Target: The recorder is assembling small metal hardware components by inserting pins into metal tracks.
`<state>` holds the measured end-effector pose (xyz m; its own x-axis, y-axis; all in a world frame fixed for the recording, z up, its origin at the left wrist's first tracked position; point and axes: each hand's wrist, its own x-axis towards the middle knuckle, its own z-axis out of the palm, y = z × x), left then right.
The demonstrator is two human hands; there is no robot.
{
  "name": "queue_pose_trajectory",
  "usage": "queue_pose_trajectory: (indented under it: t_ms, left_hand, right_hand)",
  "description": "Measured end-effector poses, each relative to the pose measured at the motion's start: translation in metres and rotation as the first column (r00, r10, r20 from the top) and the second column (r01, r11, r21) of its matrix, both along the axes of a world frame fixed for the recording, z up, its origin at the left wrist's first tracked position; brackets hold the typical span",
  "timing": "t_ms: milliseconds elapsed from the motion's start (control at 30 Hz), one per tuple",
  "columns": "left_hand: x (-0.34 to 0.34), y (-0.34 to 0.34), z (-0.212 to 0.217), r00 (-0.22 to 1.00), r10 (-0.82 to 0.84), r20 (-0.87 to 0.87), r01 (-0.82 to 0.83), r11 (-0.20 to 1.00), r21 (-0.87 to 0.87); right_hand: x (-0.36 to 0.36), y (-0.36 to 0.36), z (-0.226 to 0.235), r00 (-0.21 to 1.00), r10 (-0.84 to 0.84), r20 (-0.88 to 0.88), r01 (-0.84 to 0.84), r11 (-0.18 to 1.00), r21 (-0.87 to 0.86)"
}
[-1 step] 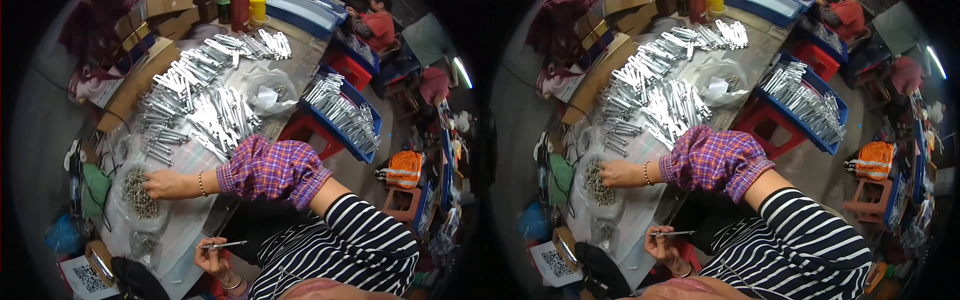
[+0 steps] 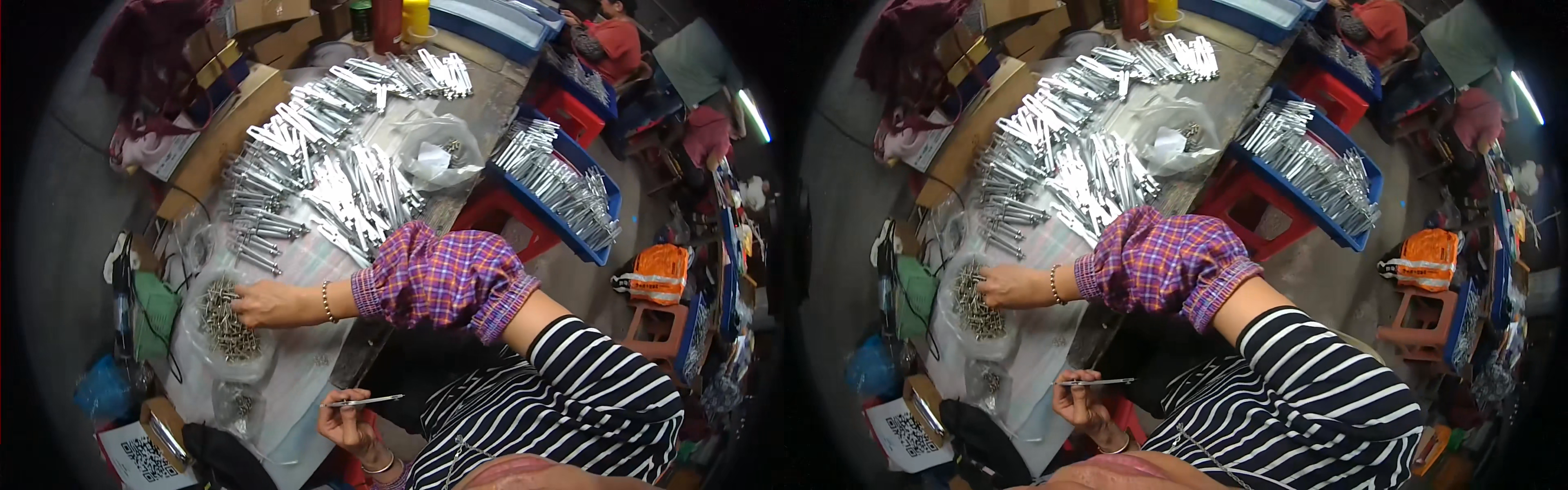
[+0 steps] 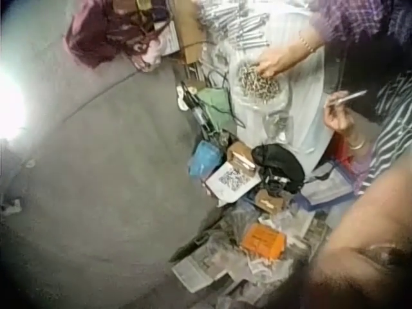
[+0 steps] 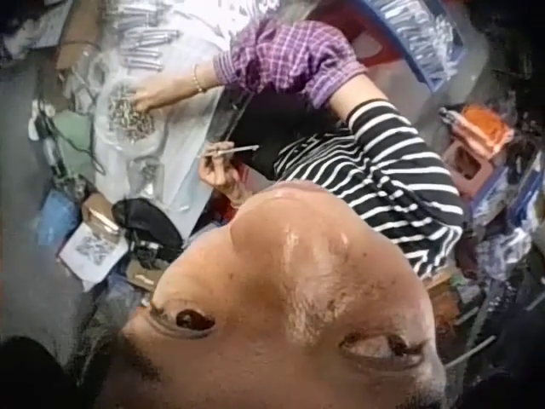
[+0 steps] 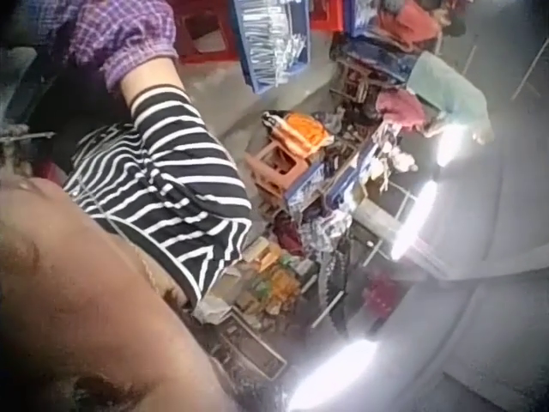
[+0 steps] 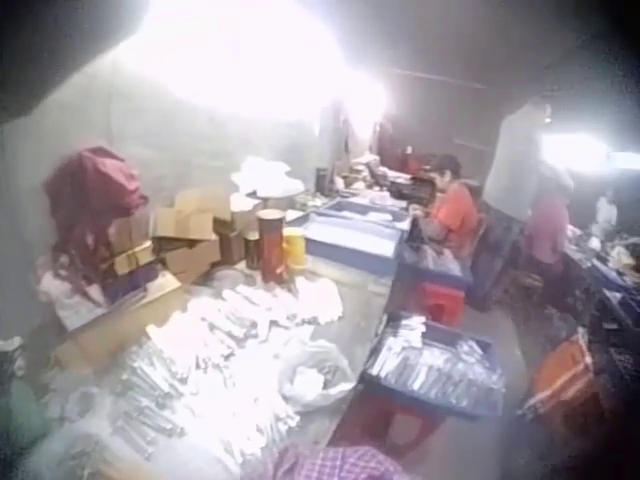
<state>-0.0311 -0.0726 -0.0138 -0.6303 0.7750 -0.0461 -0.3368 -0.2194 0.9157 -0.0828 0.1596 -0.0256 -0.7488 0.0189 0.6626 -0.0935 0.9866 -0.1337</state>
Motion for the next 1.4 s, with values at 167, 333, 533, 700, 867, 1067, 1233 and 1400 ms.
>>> queue_pose_trajectory:
  t_ms: [167,333,533,700,867,1067,1233,1400]
  left_hand:
    - [0.002,0.009,0.006,0.998,-0.054,-0.016,0.053,0.998,-0.028]
    - [0.006,0.01,0.004,0.999,-0.035,-0.001,0.035,0.999,-0.038]
    - [0.008,0.011,0.009,0.998,-0.002,-0.065,-0.005,0.994,-0.11]
    - [0.012,0.03,0.01,0.999,-0.014,-0.05,0.006,0.989,-0.145]
    - [0.011,0.026,0.007,0.992,-0.039,-0.117,0.036,0.999,-0.027]
    - [0.021,0.031,0.015,0.982,-0.069,-0.174,0.064,0.997,-0.033]
    - [0.027,0.031,0.017,0.976,-0.085,-0.2,0.083,0.996,-0.019]
    - [0.029,0.029,0.016,0.967,-0.07,-0.243,0.064,0.997,-0.03]
  right_hand:
    - [-0.005,0.014,-0.013,0.999,-0.05,0.02,0.05,0.999,-0.007]
    - [0.003,0.012,0.006,0.998,-0.027,-0.053,0.024,0.998,-0.057]
    - [0.018,0.0,0.027,0.996,0.024,-0.088,-0.041,0.98,-0.196]
    - [0.087,0.001,0.051,0.996,0.071,0.05,-0.033,0.839,-0.543]
    - [0.162,-0.024,0.065,0.973,0.185,0.137,-0.031,0.694,-0.72]
    - [0.206,-0.06,0.054,0.963,0.23,0.143,0.059,0.34,-0.939]
    - [0.213,-0.077,0.045,0.984,0.17,0.054,-0.008,0.345,-0.939]
    - [0.215,-0.08,0.043,0.984,0.169,0.061,0.0,0.343,-0.939]
